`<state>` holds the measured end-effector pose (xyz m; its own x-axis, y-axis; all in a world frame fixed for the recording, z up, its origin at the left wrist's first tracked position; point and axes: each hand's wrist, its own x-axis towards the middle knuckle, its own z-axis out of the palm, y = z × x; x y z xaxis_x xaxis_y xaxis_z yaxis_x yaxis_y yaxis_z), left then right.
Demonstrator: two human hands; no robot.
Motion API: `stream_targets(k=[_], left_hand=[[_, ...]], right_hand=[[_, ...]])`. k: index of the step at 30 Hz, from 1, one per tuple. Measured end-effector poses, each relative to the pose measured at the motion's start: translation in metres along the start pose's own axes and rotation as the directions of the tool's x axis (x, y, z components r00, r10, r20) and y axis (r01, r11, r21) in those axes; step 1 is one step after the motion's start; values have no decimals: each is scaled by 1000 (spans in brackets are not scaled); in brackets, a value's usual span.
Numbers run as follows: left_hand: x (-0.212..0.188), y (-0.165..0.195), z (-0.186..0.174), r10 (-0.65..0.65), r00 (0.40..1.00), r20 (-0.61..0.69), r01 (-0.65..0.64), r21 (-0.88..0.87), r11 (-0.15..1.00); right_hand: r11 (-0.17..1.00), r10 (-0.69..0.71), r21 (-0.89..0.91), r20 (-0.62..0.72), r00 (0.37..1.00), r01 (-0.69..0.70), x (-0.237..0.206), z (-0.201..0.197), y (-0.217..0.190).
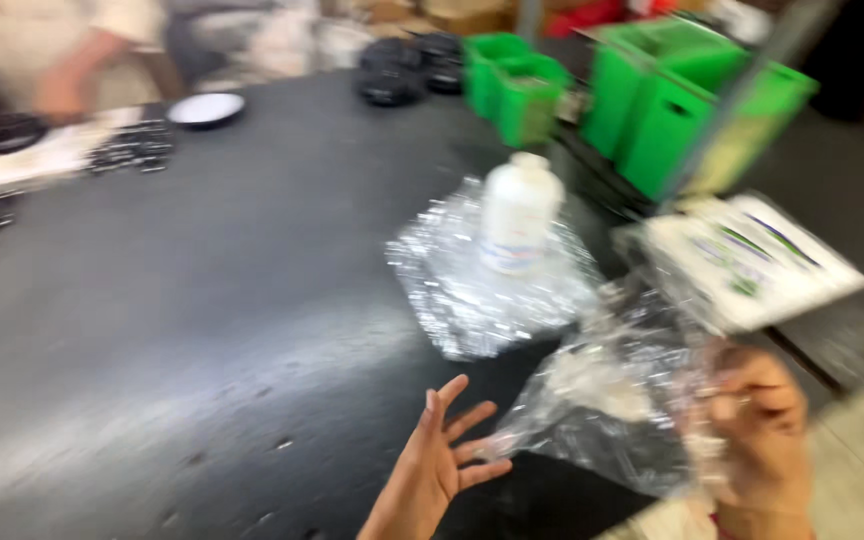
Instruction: The person wraps a white plastic bottle in bubble wrap on a workbench, folding the sheet around the bottle and pressing the wrap flat, and occasionally reaches into a cloth bag below the table. A coworker across the bench assembles black round parts with a hand tool.
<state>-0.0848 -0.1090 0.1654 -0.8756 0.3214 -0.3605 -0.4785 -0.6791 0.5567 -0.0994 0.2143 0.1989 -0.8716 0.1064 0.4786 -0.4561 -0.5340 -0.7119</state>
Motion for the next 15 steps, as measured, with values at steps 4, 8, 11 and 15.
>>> stream_targets(k=[4,8,11,15], left_hand=[[-32,47,-56,174,974,-142,-166,69,984],[-55,92,-123,475,871,-124,-453,167,876],[-61,118,-166,591,783,-192,-563,183,806],[-59,147,-194,640,729,-242,-588,258,767]], right_hand=[[976,210,-26,402,891,-218,34,70,91],[887,433,-368,446,784,-280,57,125,145],[742,573,-598,334,748,-302,63,165,174],[583,380,-806,380,843,101,56,198,186]])
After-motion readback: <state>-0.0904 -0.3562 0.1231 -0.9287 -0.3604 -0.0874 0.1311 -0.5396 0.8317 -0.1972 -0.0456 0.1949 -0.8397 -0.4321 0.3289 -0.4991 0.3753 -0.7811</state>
